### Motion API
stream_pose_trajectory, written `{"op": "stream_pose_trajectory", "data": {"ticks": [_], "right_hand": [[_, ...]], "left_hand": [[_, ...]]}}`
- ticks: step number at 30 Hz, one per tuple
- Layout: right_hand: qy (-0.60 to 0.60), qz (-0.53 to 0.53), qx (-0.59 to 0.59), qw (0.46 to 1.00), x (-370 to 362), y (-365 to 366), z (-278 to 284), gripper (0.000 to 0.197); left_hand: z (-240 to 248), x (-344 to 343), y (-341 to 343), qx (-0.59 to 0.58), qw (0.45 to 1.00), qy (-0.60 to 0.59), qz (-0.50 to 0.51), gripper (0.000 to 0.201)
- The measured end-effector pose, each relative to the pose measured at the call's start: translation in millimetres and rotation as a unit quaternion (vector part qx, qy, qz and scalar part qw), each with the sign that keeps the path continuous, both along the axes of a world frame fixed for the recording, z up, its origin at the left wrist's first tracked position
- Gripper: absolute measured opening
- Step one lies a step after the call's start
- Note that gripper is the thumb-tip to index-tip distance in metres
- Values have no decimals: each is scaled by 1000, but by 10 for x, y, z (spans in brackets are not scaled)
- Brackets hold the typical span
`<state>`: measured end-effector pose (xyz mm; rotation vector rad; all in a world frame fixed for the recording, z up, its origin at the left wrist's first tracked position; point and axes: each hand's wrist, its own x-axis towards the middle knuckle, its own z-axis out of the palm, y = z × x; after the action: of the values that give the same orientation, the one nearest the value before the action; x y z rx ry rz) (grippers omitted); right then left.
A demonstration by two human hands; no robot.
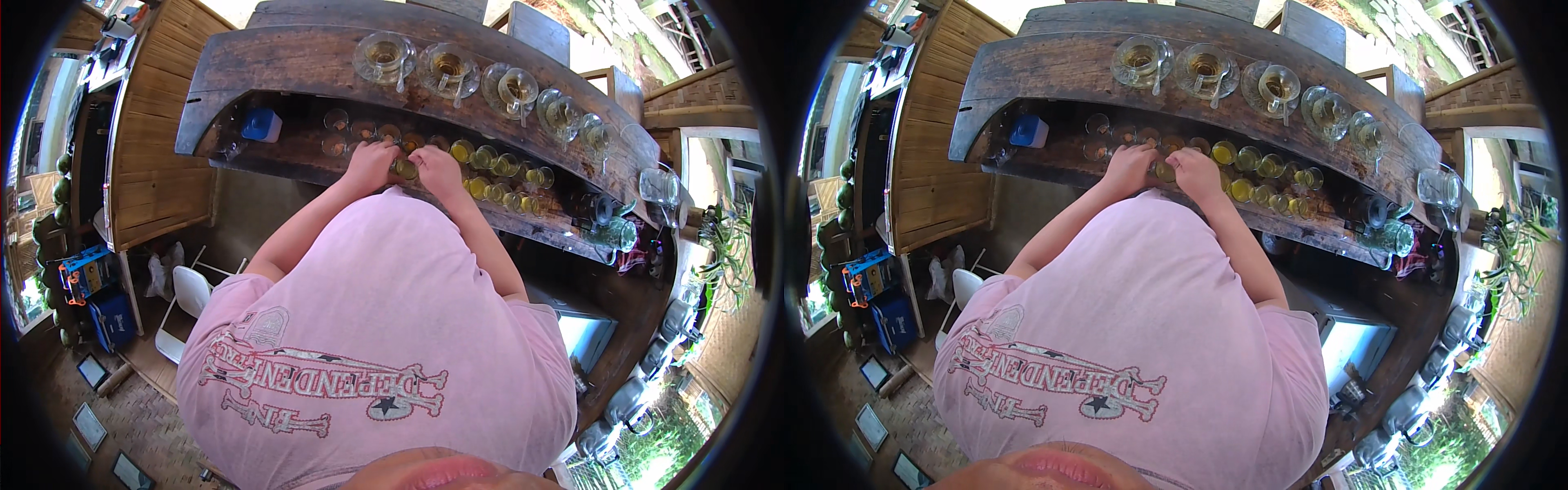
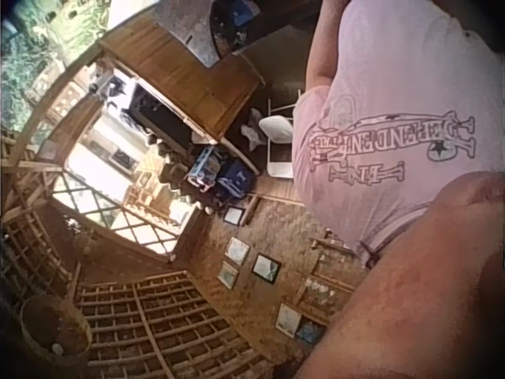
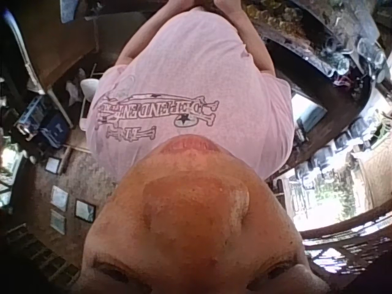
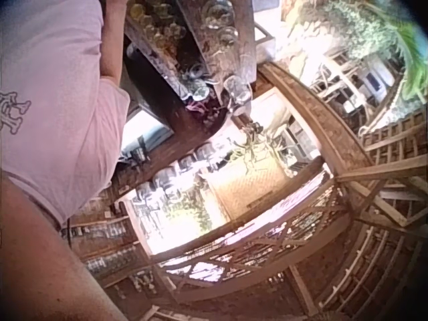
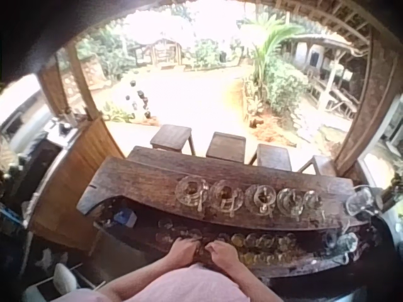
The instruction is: The person prepares coffee by hand, pouring water from a pitcher into a vessel and handling small cups.
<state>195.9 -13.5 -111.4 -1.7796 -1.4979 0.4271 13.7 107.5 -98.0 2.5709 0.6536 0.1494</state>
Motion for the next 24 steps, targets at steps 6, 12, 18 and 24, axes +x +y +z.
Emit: {"op": "stream_pose_trajectory", "data": {"ticks": [6,12,18,24], "right_hand": [[-5,-3,-38,999,31,-36,17,14],[-41,30,-60,997,-61,-49,-36,15],[5,-1,-17,1000,-13,-34,32,15],[-6,-4,-35,999,9,-56,12,16]], "left_hand": [[-24,-16,6,-2,1000,-18,1,49],[-11,-3,-1,11,1000,-11,5,50],[13,0,-27,-3,1000,-9,6,50],[-38,-18,-3,0,1000,-22,2,50]]}}
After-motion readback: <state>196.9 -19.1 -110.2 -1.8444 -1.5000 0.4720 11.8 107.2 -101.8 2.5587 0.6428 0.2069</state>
